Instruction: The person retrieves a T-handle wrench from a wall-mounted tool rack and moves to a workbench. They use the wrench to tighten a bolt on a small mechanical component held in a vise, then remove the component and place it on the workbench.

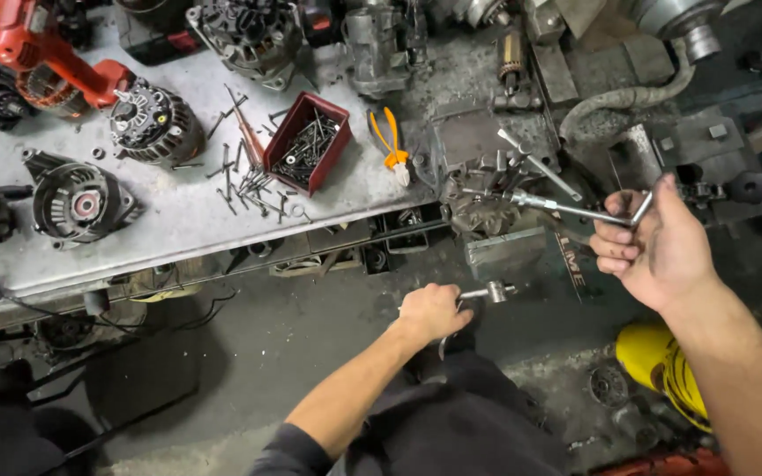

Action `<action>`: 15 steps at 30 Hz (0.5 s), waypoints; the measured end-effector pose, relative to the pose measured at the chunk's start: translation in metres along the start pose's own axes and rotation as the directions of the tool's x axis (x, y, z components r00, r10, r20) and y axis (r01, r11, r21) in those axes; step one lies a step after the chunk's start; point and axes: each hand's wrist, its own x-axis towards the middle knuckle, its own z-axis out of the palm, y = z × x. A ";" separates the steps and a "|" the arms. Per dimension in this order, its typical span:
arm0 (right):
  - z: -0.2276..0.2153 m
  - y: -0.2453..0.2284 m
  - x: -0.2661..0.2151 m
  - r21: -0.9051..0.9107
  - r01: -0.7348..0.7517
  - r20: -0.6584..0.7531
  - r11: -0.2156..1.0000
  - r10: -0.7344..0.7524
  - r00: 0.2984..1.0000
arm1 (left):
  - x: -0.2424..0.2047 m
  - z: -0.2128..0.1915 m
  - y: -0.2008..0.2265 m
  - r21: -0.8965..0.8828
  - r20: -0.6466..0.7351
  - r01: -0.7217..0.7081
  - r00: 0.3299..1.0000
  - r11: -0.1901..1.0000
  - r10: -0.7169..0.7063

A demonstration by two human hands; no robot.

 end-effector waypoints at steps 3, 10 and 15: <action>0.008 -0.004 -0.002 0.011 0.003 0.018 1.000 -0.004 1.000 | -0.012 -0.012 -0.002 0.041 -0.037 -0.020 0.999 0.999 0.022; -0.048 0.004 0.012 -0.067 0.094 -0.018 0.993 -0.095 0.995 | -0.037 -0.089 -0.021 -0.293 -0.286 -0.088 0.958 0.952 0.001; -0.043 -0.005 0.014 -0.276 0.305 0.046 0.912 -0.304 0.952 | -0.036 -0.142 -0.009 -0.591 -0.618 -0.277 0.759 0.758 -0.204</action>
